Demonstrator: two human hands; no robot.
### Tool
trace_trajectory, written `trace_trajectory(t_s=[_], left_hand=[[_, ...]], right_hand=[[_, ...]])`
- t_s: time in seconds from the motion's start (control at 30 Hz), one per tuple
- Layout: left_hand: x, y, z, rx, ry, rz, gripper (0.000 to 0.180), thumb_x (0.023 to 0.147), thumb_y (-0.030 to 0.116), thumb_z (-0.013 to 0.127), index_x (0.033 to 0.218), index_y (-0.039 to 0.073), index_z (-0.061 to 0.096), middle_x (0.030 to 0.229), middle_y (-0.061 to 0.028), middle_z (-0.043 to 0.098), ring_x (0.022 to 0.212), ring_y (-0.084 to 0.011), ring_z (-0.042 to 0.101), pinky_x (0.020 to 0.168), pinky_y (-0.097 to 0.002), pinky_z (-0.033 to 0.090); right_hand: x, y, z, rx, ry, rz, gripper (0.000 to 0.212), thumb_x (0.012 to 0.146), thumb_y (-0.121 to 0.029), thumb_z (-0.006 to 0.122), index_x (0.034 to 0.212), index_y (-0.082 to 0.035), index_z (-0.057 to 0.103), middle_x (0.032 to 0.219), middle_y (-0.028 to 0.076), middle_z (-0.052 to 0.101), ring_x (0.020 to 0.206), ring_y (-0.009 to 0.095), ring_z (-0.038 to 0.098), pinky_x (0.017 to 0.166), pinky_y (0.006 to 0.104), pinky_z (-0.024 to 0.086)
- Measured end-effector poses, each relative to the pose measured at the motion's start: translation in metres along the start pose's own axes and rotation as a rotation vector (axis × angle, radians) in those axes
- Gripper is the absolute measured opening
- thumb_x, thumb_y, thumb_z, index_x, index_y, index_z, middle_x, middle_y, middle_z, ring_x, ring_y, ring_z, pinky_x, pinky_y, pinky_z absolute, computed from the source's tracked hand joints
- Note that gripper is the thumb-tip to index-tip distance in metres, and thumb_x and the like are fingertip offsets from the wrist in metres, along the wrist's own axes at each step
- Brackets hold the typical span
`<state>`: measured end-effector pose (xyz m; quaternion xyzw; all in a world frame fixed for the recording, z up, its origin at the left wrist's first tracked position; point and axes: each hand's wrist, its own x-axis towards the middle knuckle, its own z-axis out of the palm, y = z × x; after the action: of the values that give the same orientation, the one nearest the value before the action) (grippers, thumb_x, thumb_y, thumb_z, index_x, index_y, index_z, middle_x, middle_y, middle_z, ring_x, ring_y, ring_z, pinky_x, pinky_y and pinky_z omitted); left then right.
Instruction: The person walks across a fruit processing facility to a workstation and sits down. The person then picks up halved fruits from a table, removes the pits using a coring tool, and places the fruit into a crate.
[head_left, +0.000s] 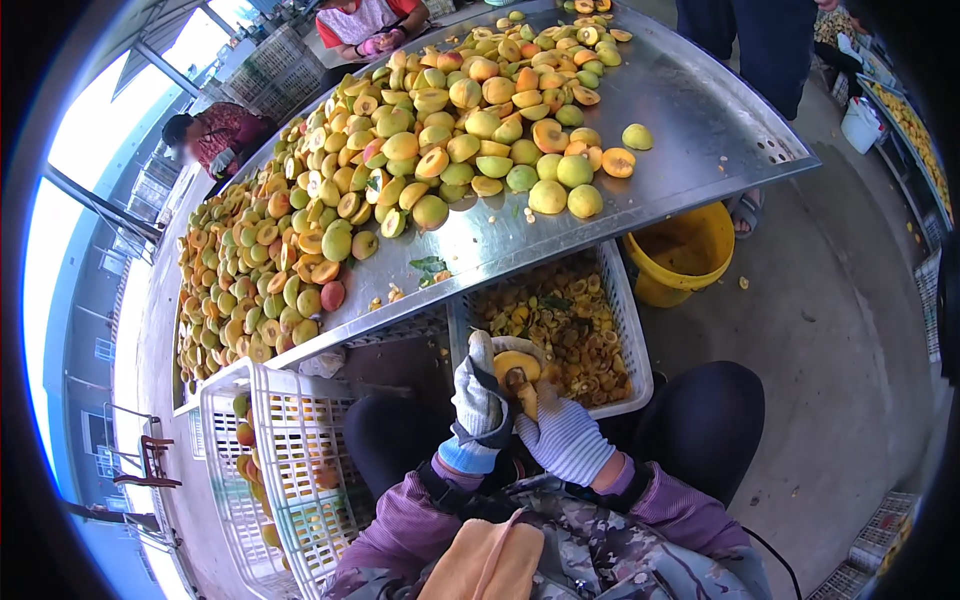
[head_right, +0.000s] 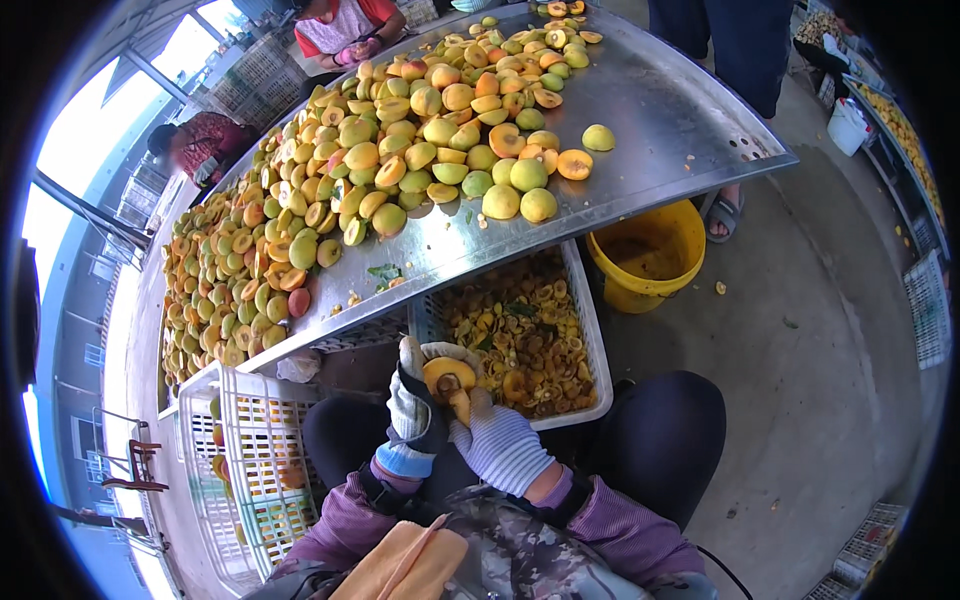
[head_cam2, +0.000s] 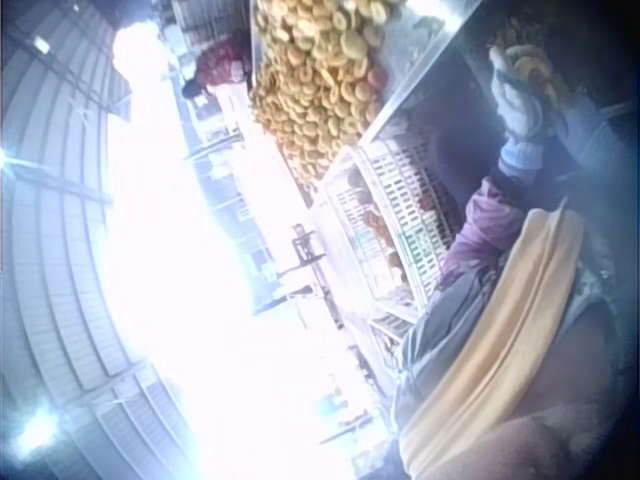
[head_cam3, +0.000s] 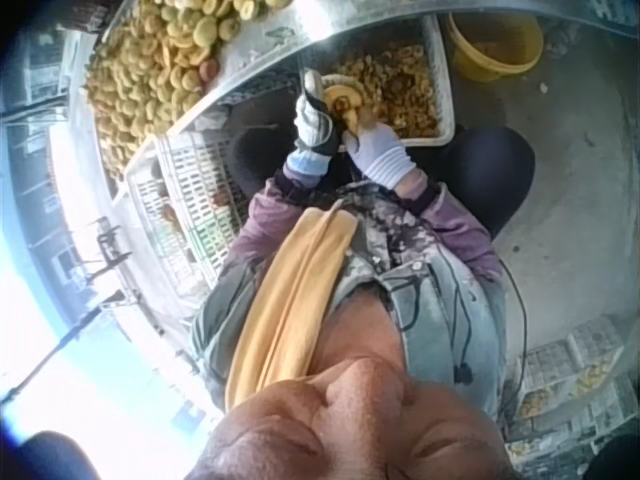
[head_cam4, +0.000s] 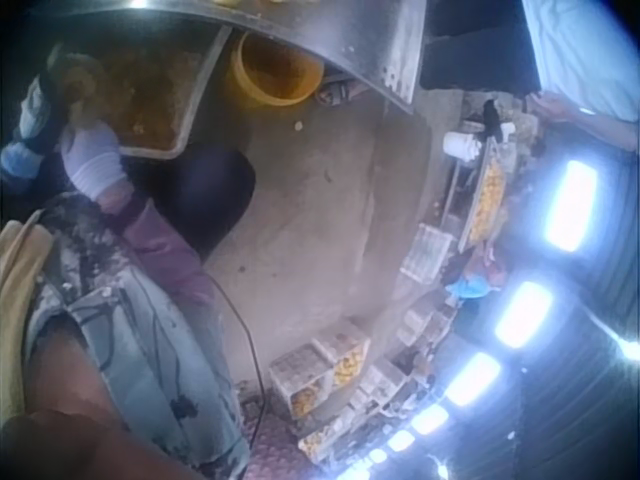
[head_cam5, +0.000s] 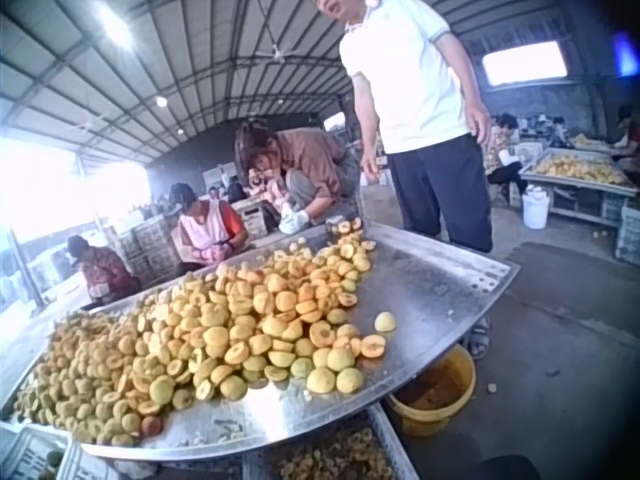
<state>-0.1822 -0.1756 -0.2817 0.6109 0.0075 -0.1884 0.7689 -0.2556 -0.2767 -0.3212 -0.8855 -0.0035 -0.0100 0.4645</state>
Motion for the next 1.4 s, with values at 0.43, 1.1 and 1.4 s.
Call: trace_trajectory(t_s=[0.43,1.1,1.4], left_hand=[[0.016,0.027,0.002,0.393,-0.453,0.029,0.072,0.092,0.061,0.033,0.076,-0.002,0.063,0.067,-0.0103,0.064,0.059,-0.0182,0.059,0.058,-0.0286,0.047],[-0.086,0.186,-0.187,1.818,1.444,0.259,0.042,0.082,0.014,0.060,0.124,0.014,0.054,0.120,-0.0194,0.057,0.103,-0.0364,0.057,0.087,-0.0417,0.046],[0.176,0.127,-0.104,1.662,0.303,0.336,0.057,0.077,0.028,0.056,0.132,0.017,0.046,0.120,-0.0189,0.057,0.101,-0.0372,0.059,0.087,-0.0445,0.047]], right_hand=[[-0.004,0.001,-0.026,0.897,-0.462,0.124,0.028,0.094,-0.026,0.050,0.091,0.001,0.053,0.064,0.010,0.057,0.055,0.022,0.058,0.052,0.0327,0.046],[0.007,0.044,0.000,1.363,-0.167,0.823,0.028,0.092,-0.034,0.054,0.087,-0.007,0.051,0.056,0.002,0.049,0.039,0.014,0.047,0.035,0.0286,0.039],[0.011,0.044,-0.023,1.032,-0.016,0.602,0.025,0.090,-0.026,0.057,0.080,-0.003,0.051,0.054,0.003,0.050,0.039,0.013,0.048,0.036,0.0254,0.038]])
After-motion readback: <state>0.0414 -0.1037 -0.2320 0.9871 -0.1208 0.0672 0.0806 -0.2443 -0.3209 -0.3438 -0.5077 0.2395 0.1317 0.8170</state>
